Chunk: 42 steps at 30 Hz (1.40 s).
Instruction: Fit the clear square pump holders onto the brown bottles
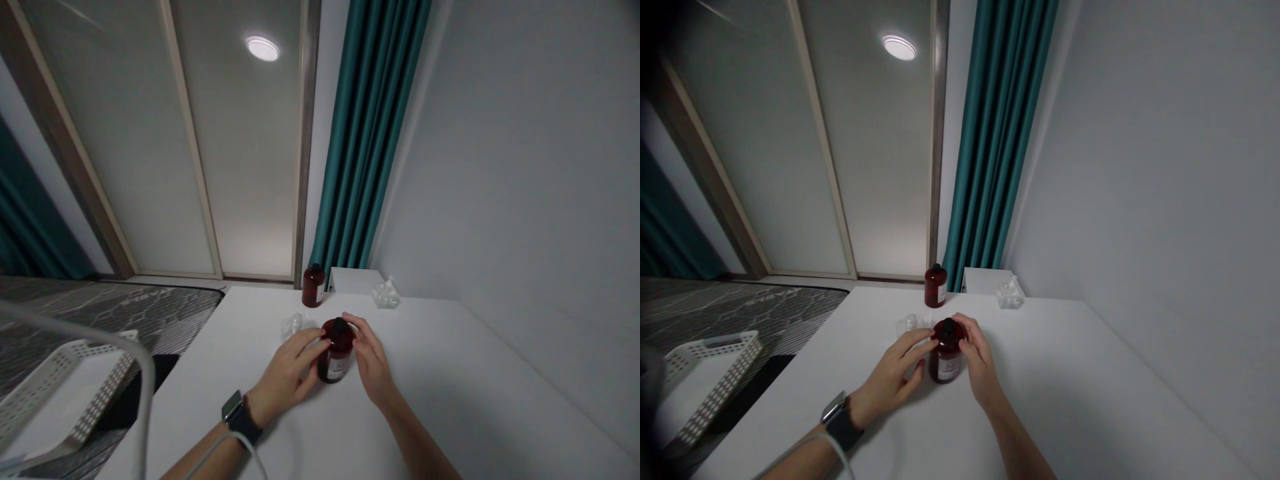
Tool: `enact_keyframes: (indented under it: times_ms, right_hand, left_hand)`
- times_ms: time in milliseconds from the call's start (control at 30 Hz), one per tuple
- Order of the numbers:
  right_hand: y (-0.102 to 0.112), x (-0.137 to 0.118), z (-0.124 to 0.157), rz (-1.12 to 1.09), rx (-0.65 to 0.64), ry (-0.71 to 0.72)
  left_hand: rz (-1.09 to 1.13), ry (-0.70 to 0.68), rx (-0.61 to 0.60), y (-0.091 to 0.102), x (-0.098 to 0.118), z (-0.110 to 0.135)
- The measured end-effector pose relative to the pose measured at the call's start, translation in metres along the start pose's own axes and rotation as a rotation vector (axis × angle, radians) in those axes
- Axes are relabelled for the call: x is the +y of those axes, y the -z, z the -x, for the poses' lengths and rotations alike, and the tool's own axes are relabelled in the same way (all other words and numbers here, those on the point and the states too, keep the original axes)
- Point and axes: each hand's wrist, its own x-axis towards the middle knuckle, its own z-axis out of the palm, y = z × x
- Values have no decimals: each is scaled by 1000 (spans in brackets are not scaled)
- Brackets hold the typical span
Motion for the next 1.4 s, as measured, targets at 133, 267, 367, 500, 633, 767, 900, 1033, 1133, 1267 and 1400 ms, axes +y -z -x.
enact_keyframes:
  times_ms: [133,267,367,500,633,767,900,1033,1133,1267,1400]
  right_hand:
    - [-1,1,-1,-14,-30,-34]
    - [-3,-1,-1,26,15,-6]
    - [-4,0,-2,-14,67,4]
    - [-4,1,-1,-4,49,0]
    - [-7,-4,-2,133,20,7]
    - [-9,-7,-4,258,76,96]
    - [-9,-5,-4,208,64,35]
    - [-11,-3,-3,155,44,-19]
    - [-15,-2,-4,151,54,-4]
    - [-24,-2,-7,112,112,-3]
    - [-27,-5,-8,33,146,-47]
  left_hand:
    - [0,-9,5,0,0,-1]
    - [-3,-8,4,-1,0,0]
    - [-10,-1,4,-1,0,1]
    - [-8,10,5,0,0,0]
    - [-5,6,11,0,1,0]
    - [-9,8,10,0,1,-1]
    - [-14,6,9,1,1,0]
    - [-13,20,7,0,0,1]
    - [-12,18,13,0,0,1]
    - [-17,14,17,0,1,-1]
    - [-14,13,24,0,2,-2]
